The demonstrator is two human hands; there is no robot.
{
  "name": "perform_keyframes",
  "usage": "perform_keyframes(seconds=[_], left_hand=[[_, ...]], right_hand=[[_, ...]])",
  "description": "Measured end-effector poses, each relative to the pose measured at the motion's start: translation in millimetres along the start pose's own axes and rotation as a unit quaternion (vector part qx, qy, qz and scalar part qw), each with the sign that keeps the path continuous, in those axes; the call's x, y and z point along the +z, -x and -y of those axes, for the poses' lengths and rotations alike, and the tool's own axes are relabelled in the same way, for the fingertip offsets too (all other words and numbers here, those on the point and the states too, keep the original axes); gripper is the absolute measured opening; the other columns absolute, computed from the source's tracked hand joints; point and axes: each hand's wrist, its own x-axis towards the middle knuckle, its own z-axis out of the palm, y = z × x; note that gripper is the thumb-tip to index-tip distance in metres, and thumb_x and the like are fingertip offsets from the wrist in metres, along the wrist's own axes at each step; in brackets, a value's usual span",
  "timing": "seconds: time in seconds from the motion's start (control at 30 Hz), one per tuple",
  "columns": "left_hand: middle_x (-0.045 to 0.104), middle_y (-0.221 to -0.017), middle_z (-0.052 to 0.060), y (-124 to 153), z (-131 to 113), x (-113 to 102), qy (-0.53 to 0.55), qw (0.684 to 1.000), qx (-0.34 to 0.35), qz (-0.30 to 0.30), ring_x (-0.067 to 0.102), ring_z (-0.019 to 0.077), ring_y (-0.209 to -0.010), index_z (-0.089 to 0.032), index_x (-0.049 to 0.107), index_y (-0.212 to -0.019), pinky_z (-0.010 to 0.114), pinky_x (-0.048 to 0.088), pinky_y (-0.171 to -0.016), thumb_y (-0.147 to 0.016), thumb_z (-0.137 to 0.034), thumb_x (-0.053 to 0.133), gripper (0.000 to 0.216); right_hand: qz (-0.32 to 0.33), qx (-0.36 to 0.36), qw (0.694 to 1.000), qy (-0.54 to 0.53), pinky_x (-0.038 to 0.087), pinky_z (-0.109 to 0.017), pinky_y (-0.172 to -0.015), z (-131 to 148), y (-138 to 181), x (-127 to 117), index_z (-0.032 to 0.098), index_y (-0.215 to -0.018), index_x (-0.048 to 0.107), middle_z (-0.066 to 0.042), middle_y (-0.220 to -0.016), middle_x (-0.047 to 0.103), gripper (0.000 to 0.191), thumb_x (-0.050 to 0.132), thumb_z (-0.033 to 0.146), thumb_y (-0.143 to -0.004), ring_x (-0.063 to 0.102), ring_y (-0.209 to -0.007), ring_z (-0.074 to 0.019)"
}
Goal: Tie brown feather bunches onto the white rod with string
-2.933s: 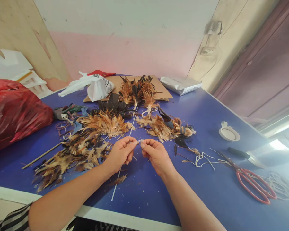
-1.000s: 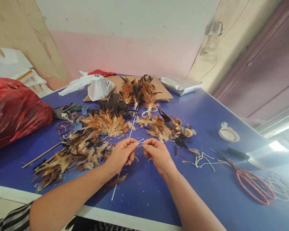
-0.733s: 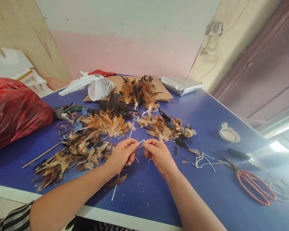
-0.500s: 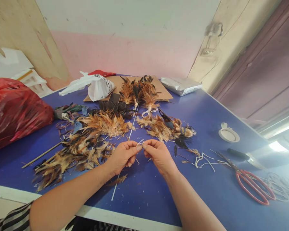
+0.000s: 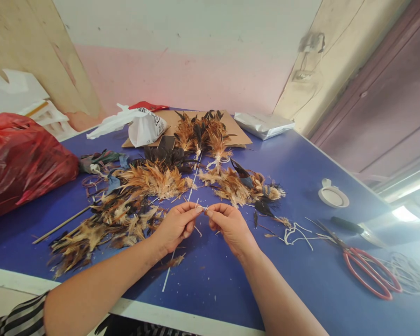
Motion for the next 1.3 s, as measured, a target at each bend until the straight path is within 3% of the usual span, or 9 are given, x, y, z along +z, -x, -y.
perform_keyframes(seconds=[0.83,1.3], left_hand=[[0.045,-0.039,-0.007,2,0,3,-0.017,1.0,-0.003,0.01,0.032,0.0042,-0.028,-0.017,0.053,-0.08,0.015,0.02,-0.029,-0.069,-0.045,0.06,0.031],[0.044,-0.038,-0.007,2,0,3,-0.008,0.999,-0.015,0.028,0.031,0.0044,-0.028,-0.017,0.051,-0.078,0.016,0.019,-0.029,-0.067,-0.045,0.062,0.032]], right_hand=[[-0.021,-0.02,0.999,0.022,0.034,-0.022,-0.05,-6,-1,0,0.016,-0.077,0.058,0.003,-0.055,0.052,0.025,0.068,0.035,-0.065,0.044,-0.05,-0.008],[0.009,-0.016,1.0,-0.021,0.03,-0.022,-0.049,7,2,-6,0.016,-0.065,0.057,0.003,-0.052,0.05,0.018,0.068,0.03,-0.067,0.04,-0.049,-0.0065]])
